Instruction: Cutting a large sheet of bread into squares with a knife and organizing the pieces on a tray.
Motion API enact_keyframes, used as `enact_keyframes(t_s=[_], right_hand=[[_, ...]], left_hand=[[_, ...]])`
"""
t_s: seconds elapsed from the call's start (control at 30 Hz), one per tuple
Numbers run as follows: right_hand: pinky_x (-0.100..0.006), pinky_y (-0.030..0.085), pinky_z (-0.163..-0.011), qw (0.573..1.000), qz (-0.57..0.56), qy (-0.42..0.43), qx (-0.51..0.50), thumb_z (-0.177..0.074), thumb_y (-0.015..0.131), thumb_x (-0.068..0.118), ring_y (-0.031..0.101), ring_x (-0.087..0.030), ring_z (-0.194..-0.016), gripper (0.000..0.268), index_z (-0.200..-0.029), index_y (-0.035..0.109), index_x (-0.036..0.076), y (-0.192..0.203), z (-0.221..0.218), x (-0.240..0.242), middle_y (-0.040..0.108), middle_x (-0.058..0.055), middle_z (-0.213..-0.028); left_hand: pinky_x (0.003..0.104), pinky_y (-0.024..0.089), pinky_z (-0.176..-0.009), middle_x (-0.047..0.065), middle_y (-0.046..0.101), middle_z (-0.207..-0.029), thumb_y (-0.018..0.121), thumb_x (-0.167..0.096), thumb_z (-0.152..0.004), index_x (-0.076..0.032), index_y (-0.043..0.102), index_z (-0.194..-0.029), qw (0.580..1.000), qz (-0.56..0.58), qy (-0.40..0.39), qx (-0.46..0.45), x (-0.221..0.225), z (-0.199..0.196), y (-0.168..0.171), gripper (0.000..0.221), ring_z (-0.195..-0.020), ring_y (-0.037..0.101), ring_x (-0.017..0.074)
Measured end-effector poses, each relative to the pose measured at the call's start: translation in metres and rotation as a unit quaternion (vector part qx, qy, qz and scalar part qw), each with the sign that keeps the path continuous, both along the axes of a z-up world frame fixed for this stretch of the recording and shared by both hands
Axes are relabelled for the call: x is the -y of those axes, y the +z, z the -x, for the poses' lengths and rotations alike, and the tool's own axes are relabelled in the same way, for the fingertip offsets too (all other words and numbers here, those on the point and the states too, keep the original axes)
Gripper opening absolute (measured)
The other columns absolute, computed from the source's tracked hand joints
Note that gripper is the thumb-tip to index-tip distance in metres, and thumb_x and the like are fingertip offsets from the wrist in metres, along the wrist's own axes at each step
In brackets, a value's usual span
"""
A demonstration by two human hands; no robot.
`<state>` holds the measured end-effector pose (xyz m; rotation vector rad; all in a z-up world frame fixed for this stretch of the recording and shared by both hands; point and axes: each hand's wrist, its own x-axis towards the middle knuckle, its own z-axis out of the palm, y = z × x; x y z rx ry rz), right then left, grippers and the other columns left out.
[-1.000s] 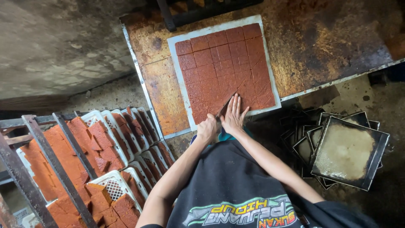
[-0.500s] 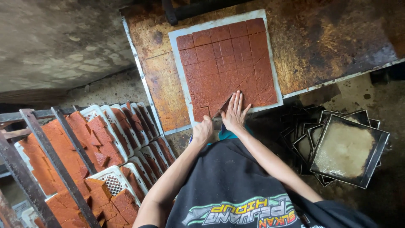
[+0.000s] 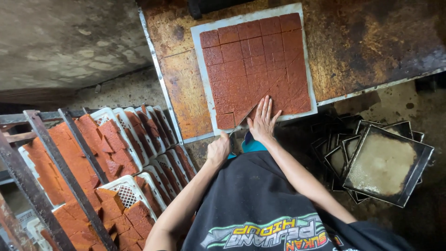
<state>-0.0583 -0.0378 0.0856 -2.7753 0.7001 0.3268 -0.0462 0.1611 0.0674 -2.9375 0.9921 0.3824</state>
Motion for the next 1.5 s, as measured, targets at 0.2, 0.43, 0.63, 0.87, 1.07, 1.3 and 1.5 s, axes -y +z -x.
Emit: enact_keyframes(t_s=[0.2,0.43,0.63,0.87,1.07,1.3,1.5], right_hand=[[-0.082,-0.005,-0.111,0.999,-0.044,0.010,-0.002,-0.096,0.058,0.041,-0.009,-0.040,-0.157,0.098,-0.161,0.001,-0.006,-0.001,0.001,0.006,-0.010,-0.028,-0.168],[-0.079,-0.005,-0.113,1.000,-0.020,0.003,0.000,-0.097,0.057,0.042,-0.007,-0.039,-0.158,0.097,-0.161,0.003,-0.006,0.005,-0.003,0.002,-0.008,-0.027,-0.169],[-0.081,-0.004,-0.112,1.000,-0.014,0.009,0.018,-0.097,0.056,0.043,-0.007,-0.040,-0.158,0.096,-0.160,0.003,-0.007,0.001,-0.003,0.001,-0.009,-0.028,-0.168],[-0.081,-0.004,-0.112,0.999,-0.001,0.011,0.033,-0.098,0.054,0.044,-0.006,-0.040,-0.158,0.094,-0.160,0.006,-0.008,0.004,-0.011,0.005,-0.006,-0.029,-0.169],[-0.082,-0.003,-0.111,0.999,-0.004,0.015,0.034,-0.095,0.057,0.045,-0.005,-0.041,-0.157,0.098,-0.160,0.006,-0.008,-0.003,-0.004,0.008,-0.006,-0.029,-0.168],[-0.084,-0.004,-0.108,0.996,-0.072,0.027,0.047,-0.086,0.063,0.063,-0.008,-0.046,-0.156,0.117,-0.161,0.003,-0.005,-0.014,0.004,0.014,-0.009,-0.031,-0.167],[-0.084,-0.005,-0.108,0.995,-0.075,0.031,0.055,-0.079,0.066,0.068,-0.011,-0.045,-0.156,0.125,-0.162,0.004,-0.001,-0.005,0.005,0.010,-0.013,-0.030,-0.167]], left_hand=[[0.059,0.060,-0.073,0.023,0.075,-0.096,0.061,-0.033,-0.098,0.009,0.038,-0.143,0.962,-0.040,0.054,-0.264,-0.008,-0.005,-0.051,0.066,-0.090,0.076,0.0397],[0.054,0.062,-0.076,0.016,0.074,-0.093,0.048,-0.045,-0.103,-0.002,0.051,-0.119,0.973,-0.005,0.073,-0.219,-0.026,-0.002,0.022,0.046,-0.089,0.077,0.0377],[0.052,0.062,-0.076,0.014,0.073,-0.091,0.042,-0.029,-0.103,-0.004,0.047,-0.118,0.974,-0.024,0.067,-0.213,-0.011,-0.014,0.015,0.029,-0.087,0.077,0.0379],[0.059,0.059,-0.084,0.023,0.073,-0.097,0.037,-0.026,-0.103,-0.006,0.043,-0.116,0.953,-0.023,0.086,-0.290,-0.058,-0.016,0.000,0.024,-0.096,0.074,0.0454],[0.055,0.061,-0.075,0.014,0.074,-0.089,0.034,-0.033,-0.104,-0.012,0.041,-0.119,0.969,-0.020,0.045,-0.242,-0.006,-0.029,-0.002,0.027,-0.085,0.077,0.0388],[0.056,0.060,-0.071,0.018,0.072,-0.072,0.054,-0.047,-0.101,-0.012,0.038,-0.123,0.971,0.078,0.171,-0.144,-0.024,-0.025,0.020,0.045,-0.074,0.076,0.0414],[0.050,0.062,-0.071,0.014,0.073,-0.074,0.055,-0.050,-0.099,-0.016,0.040,-0.105,0.972,0.046,0.184,-0.141,0.008,-0.046,-0.007,0.038,-0.074,0.077,0.0371]])
